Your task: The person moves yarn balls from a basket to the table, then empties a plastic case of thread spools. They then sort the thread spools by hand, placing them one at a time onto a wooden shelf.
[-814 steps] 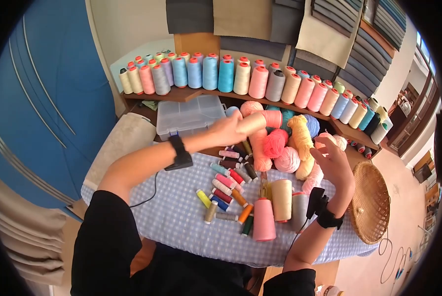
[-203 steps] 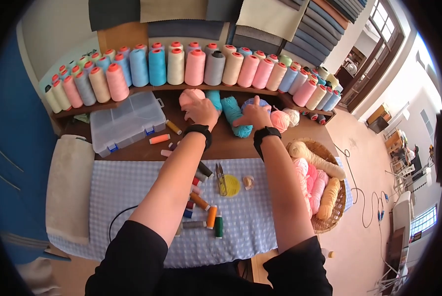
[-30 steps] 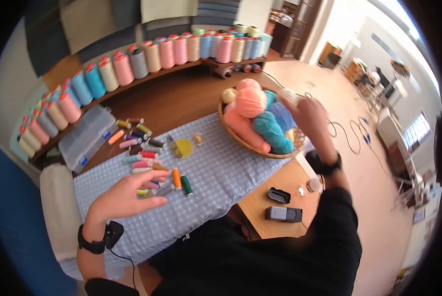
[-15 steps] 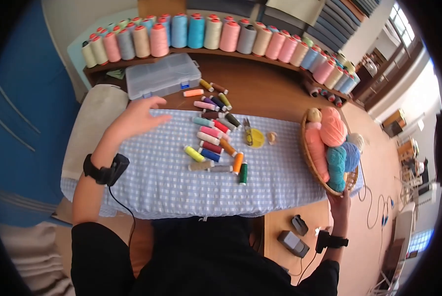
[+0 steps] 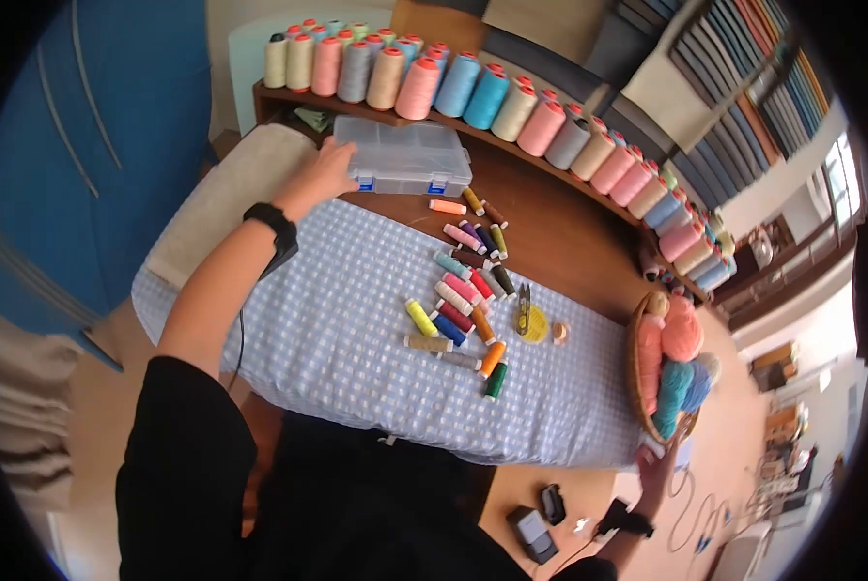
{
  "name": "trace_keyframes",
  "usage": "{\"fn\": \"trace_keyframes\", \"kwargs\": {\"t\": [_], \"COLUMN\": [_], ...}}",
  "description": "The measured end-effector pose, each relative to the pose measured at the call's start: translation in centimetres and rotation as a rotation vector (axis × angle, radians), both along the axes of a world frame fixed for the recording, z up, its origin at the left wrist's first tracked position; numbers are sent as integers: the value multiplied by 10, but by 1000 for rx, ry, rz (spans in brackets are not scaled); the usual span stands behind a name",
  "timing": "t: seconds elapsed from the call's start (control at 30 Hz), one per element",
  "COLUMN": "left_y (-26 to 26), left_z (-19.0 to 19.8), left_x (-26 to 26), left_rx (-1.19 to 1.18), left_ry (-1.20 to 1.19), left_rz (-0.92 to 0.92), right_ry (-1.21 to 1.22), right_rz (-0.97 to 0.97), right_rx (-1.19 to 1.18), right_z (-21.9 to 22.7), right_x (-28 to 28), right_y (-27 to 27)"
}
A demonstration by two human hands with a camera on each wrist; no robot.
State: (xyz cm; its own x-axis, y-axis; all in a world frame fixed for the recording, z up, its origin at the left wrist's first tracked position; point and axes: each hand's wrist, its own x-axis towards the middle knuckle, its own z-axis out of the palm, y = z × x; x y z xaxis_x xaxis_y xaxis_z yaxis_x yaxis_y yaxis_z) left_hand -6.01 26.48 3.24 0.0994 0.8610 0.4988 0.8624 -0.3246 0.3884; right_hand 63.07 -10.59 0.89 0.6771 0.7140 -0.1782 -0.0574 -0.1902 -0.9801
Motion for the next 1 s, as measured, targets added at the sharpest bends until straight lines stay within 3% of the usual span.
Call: {"fn": "trace_keyframes", "kwargs": {"t": [0.1, 0.17, 0.2, 0.27, 0.37, 0.43, 0.5, 0.57, 0.63, 0.77, 0.83, 0.93, 1.0], "left_y": [-5, -11, -13, -21, -39, -56, -78, -93, -107, -116, -116, -118, -122], "left_z": [2, 11, 11, 19, 30, 41, 59, 73, 82, 85, 82, 89, 79], "left_x": [-3, 3, 4, 14, 31, 45, 58, 67, 77, 88, 86, 86, 87], "left_rx": [-9, -11, 32, 50, 111, 145, 135, 144, 153, 93, 100, -276, -131], "left_ry": [4, 31, 9, -4, -9, 3, 39, 52, 72, 22, 7, -196, -141], "left_rz": [7, -33, -50, -59, -52, -50, -19, -44, -87, -58, -69, -61, -78], "right_ry": [-6, -469, -463, -924, -1022, -835, -785, -346, -141, 411, 416, 379, 428], "right_rz": [-198, -33, -40, 27, 75, 208, 497, 757, 1022, 1067, 986, 888, 872], "right_rx": [-317, -458, -464, -330, -243, -75, -24, 131, 116, 48, 76, 101, 4], "right_z": [27, -3, 2, 28, 66, 65, 73, 68, 78, 79, 76, 77, 87], "right_x": [-38, -13, -27, -89, -167, -199, -247, -292, -333, -404, -432, -457, -462], "right_y": [-7, -13, -13, -1, 25, 44, 63, 88, 120, 201, 231, 246, 243]}}
